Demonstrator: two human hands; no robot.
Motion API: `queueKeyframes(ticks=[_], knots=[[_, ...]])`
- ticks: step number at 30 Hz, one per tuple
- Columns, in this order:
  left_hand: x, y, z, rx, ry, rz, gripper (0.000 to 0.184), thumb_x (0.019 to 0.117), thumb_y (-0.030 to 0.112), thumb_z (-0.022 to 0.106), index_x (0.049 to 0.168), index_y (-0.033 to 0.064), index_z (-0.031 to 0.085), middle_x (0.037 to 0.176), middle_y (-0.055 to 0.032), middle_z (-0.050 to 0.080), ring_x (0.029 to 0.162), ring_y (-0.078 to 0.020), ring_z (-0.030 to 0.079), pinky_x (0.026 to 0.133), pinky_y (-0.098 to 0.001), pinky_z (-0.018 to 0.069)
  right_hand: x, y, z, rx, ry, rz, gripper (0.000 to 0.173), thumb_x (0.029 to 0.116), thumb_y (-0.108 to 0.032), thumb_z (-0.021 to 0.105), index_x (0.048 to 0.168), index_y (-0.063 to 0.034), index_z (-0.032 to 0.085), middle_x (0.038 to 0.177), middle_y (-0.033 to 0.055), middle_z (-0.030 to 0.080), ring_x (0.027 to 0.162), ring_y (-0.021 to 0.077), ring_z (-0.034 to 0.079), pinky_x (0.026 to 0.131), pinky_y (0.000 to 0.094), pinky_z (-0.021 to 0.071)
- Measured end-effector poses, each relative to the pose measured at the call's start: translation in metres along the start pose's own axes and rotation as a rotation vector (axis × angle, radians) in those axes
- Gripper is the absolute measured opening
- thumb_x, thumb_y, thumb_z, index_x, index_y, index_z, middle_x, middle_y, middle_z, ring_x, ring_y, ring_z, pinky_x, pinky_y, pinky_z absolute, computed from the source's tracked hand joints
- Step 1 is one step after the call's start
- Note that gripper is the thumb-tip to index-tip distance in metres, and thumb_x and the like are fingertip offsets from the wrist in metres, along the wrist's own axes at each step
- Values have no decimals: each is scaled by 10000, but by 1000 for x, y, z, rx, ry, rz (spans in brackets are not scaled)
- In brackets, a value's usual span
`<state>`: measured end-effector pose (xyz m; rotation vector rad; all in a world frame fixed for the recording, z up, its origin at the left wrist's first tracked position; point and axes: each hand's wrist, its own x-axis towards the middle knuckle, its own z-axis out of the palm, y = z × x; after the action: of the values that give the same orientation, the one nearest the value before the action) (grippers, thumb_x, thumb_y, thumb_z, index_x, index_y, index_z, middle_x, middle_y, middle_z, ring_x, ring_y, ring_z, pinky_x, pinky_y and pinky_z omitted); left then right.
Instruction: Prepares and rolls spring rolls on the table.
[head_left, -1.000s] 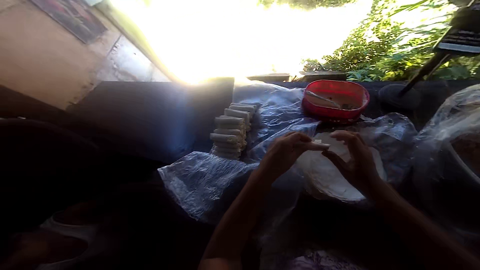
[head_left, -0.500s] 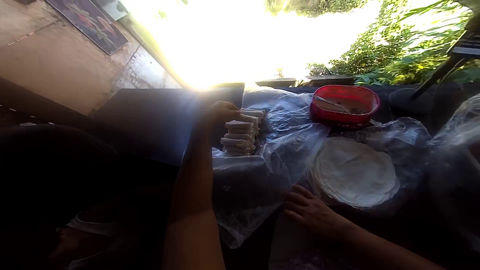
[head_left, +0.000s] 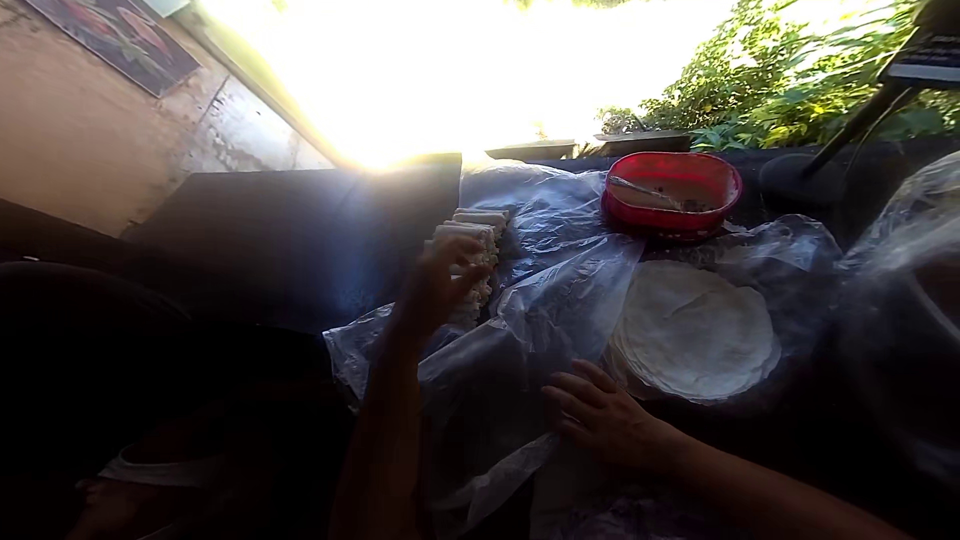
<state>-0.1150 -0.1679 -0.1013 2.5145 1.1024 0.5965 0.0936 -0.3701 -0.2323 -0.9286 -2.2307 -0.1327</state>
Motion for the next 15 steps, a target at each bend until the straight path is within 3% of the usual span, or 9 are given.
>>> queueKeyframes(ticks=[2,4,6,9,13,15], knots=[[-40,6,25,-136,-145,67,441,937,306,706,1265,17,648,1180,-147,683,884,-189,662,723,-351,556,-5,0,2,23,-23,-2,214,1064,-117,442,984,-166,634,1087,29,746,1191,224,656,1155,473,386],[-75,13,50,-186,-274,53,542,941,418,697,1352,70,638,1234,-135,685,939,-194,670,751,-344,557,-13,2,3,55,-37,-4,213,1059,-103,453,945,-143,628,939,31,741,1047,218,705,1120,466,440],[-104,20,70,-206,-344,-20,523,924,379,734,1355,96,648,1243,-144,681,951,-236,688,760,-385,581,-24,3,3,78,-65,8,206,1064,-101,455,943,-124,620,863,35,711,942,209,713,1083,449,482],[-139,21,95,-327,-373,-133,453,916,303,746,1299,71,679,1186,-149,676,896,-198,684,715,-324,583,-43,1,1,80,-102,34,196,1057,-84,457,953,-119,619,859,36,708,941,206,709,1069,428,491],[-161,19,107,-417,-508,-227,365,967,233,685,1265,21,682,1171,-160,701,990,-218,700,856,-358,581,-61,0,-1,53,-195,31,189,1043,-83,474,964,-111,643,858,44,708,927,219,706,1011,410,520],[-165,15,101,-423,-460,-191,298,979,201,663,1206,16,712,1120,-133,724,994,-176,702,894,-329,572,-66,-1,1,41,-232,38,187,1035,-89,490,963,-106,662,848,53,710,898,231,707,950,411,547]])
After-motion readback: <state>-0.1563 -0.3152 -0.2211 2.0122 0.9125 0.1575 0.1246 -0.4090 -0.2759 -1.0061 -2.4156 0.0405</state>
